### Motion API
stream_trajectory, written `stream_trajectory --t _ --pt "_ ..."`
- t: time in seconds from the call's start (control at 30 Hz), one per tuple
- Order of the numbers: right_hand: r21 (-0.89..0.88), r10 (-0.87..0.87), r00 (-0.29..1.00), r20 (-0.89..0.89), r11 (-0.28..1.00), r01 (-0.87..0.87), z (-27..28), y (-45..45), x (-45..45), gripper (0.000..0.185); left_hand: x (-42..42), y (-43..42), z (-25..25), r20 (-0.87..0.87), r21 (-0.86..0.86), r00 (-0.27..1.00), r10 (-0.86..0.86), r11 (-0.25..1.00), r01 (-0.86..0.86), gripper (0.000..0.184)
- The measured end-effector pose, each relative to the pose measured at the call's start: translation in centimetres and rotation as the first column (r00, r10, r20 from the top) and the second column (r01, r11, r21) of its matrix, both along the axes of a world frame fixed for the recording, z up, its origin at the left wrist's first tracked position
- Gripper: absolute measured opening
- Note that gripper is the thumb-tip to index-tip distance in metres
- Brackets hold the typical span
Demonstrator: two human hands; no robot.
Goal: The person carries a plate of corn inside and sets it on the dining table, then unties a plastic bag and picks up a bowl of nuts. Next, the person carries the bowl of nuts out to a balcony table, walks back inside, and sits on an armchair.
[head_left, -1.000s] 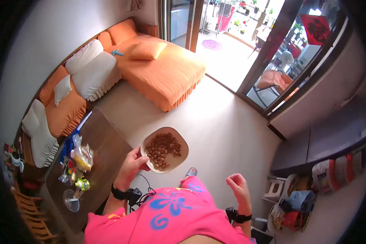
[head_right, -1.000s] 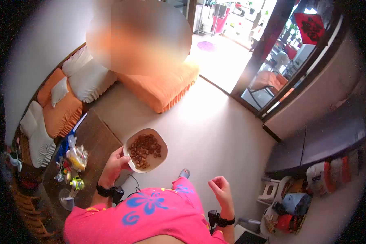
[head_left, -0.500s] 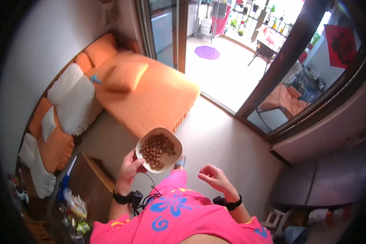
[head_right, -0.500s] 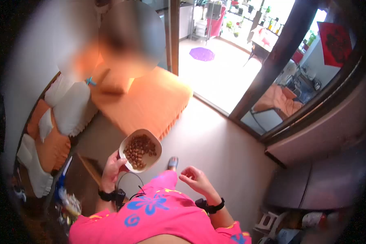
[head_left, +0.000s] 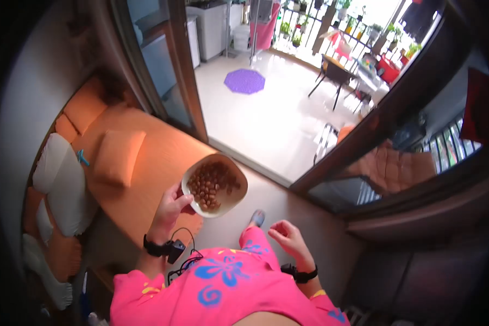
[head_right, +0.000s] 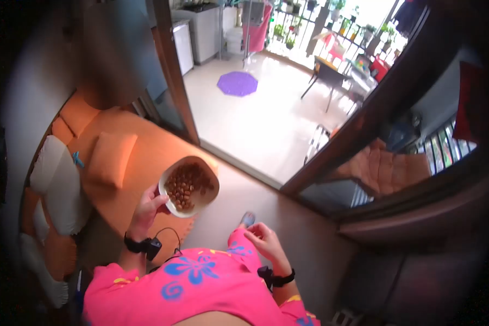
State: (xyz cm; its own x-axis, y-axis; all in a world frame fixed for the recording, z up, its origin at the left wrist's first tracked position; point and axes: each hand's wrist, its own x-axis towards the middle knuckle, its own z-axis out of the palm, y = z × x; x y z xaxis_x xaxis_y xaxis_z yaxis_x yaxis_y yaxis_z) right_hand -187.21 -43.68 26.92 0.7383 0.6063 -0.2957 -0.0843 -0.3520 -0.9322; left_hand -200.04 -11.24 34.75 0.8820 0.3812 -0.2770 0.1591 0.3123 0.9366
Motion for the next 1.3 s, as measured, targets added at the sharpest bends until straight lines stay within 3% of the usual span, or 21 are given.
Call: stream_trajectory --t 0.13,0.2,0.33,0.4,0.43,0.57,0.67,0.83,0.93,1.07,1.3 --pt "-0.052 0.021 0.998 0.063 0.998 -0.018 1.8 1.6 11.5 0.024 11.2 -0.7 0.0 0.015 -0.049 0.999 0.034 0.998 -0.033 0.041" --pt "-0.012 0.063 0.998 -0.012 0.998 -0.063 2.5 2.7 17.3 0.023 16.0 -0.1 -0.2 -0.012 -0.073 1.000 -0.021 0.997 0.020 0.042" --pt "0.019 0.100 0.993 0.063 0.995 -0.101 -0.4 6.2 26.8 0.025 23.9 0.5 -1.2 0.004 -0.095 1.000 -0.003 0.995 0.003 0.044" --pt "0.277 0.053 0.996 -0.071 0.960 -0.031 -1.3 8.7 31.7 0.028 28.7 1.5 -2.0 -0.063 -0.068 0.998 -0.021 0.998 0.017 0.044" --pt "0.319 0.105 0.981 -0.165 0.946 -0.048 -0.6 9.8 34.3 0.033 31.3 2.2 -2.9 -0.063 -0.066 0.998 -0.029 0.997 0.025 0.044" --pt "0.421 0.109 0.972 -0.207 0.907 -0.012 -0.4 13.6 43.4 0.039 41.4 5.1 -5.6 -0.044 -0.062 0.993 -0.111 0.992 0.108 0.050" --pt "0.343 0.069 0.963 -0.260 0.939 0.025 0.8 15.0 50.6 0.036 50.4 7.5 -4.9 -0.018 -0.037 0.978 -0.209 0.977 0.208 0.053" --pt "0.274 -0.055 0.985 -0.166 0.957 0.100 2.1 15.8 60.9 0.035 64.6 10.3 -4.2 -0.020 0.039 0.932 -0.361 0.932 0.361 0.051" --pt "0.269 -0.177 0.960 -0.218 0.934 0.233 1.7 15.5 66.6 0.033 72.8 10.2 -3.4 -0.061 0.045 0.889 -0.454 0.888 0.457 0.051" --pt "0.297 -0.205 0.954 -0.219 0.917 0.265 -1.2 13.6 74.9 0.031 83.1 9.1 -6.3 -0.112 0.162 0.852 -0.512 0.836 0.524 0.052" --pt "0.303 -0.264 0.932 -0.250 0.893 0.334 -4.3 8.1 93.0 0.027 102.1 3.8 -8.4 -0.186 0.102 0.844 -0.503 0.844 0.526 0.054"
